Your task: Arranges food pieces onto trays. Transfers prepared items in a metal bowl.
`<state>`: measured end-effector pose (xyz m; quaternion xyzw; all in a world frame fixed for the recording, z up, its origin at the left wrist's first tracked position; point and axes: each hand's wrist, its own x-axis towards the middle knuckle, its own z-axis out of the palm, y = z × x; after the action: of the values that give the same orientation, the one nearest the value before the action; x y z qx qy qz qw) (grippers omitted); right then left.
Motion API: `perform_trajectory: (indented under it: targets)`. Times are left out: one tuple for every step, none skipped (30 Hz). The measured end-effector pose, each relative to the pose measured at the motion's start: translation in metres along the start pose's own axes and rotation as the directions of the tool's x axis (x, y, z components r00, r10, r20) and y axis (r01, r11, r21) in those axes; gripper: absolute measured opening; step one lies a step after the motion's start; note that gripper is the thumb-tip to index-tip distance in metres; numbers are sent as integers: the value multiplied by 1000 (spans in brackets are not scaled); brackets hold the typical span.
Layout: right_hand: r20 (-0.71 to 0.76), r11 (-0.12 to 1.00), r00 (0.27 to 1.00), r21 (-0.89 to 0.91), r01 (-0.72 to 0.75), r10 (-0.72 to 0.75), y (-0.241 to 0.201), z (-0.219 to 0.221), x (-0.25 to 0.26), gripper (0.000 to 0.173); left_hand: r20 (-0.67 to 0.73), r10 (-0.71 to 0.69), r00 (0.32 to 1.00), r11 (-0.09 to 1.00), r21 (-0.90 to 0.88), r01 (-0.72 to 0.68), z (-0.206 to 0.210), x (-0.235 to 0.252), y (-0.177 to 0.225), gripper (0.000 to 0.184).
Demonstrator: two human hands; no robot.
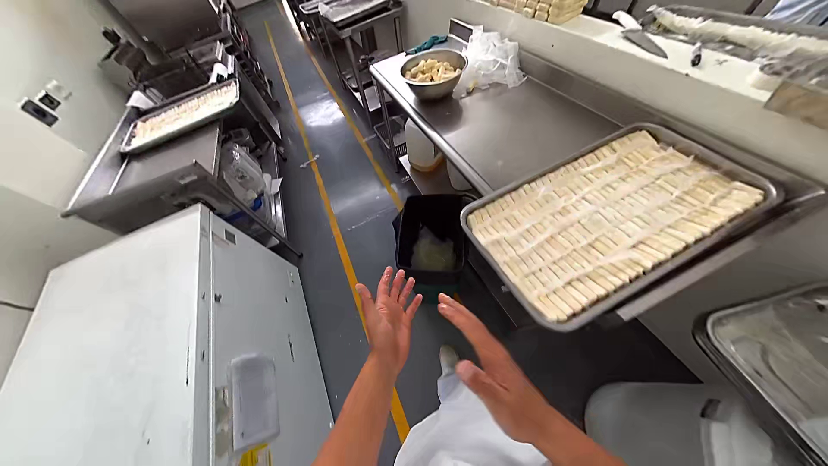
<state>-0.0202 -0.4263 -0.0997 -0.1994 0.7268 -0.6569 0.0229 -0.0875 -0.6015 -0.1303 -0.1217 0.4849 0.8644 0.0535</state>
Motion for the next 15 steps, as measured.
perform_trajectory:
  targets:
    - [-28,997,997,14,-76,77,8,9,32,87,-26,-9,1000,998,59,10,14,23,3,94]
    - [-40,986,985,23,-165,165,21,17,67,86,-84,-29,996,991,132,39,31,41,5,80]
    - [-45,975,974,12,-222,222,37,20,104,83,-165,-58,985,979,183,88,50,56,8,62]
    - [-109,972,967,-16,-233,229,60,20,140,75,-178,-99,979,965,223,138,62,73,8,55]
    - [-164,972,959,-17,-236,230,84,13,173,65,-146,-122,982,964,219,152,67,91,4,57]
    - [-218,965,941,10,-261,257,105,0,206,56,-60,-120,991,971,201,129,68,108,-3,64]
    - [-257,941,905,80,-329,338,122,-17,241,50,44,-94,995,976,202,83,68,123,-10,70]
    - [-265,887,848,192,-421,460,136,-32,270,48,125,-81,989,973,223,51,69,135,-12,74]
    - [-248,817,785,287,-501,568,149,-40,292,47,172,-101,980,967,247,56,69,148,-11,79]
    - [-245,776,745,330,-537,620,159,-42,308,47,174,-128,976,960,269,78,66,170,-10,82]
    - [-260,769,730,330,-548,632,165,-37,320,46,151,-158,976,952,286,110,61,199,-8,82]
    - [-270,780,735,301,-549,622,162,-26,327,46,107,-181,978,945,295,143,54,231,-4,80]
    - [-291,776,721,292,-559,629,151,-11,331,44,91,-213,973,938,299,178,43,264,3,75]
    - [-341,763,683,307,-569,646,135,7,334,36,59,-252,966,928,296,224,35,293,12,71]
    - [-327,754,681,336,-565,656,121,19,338,35,9,-307,952,911,291,291,35,317,26,66]
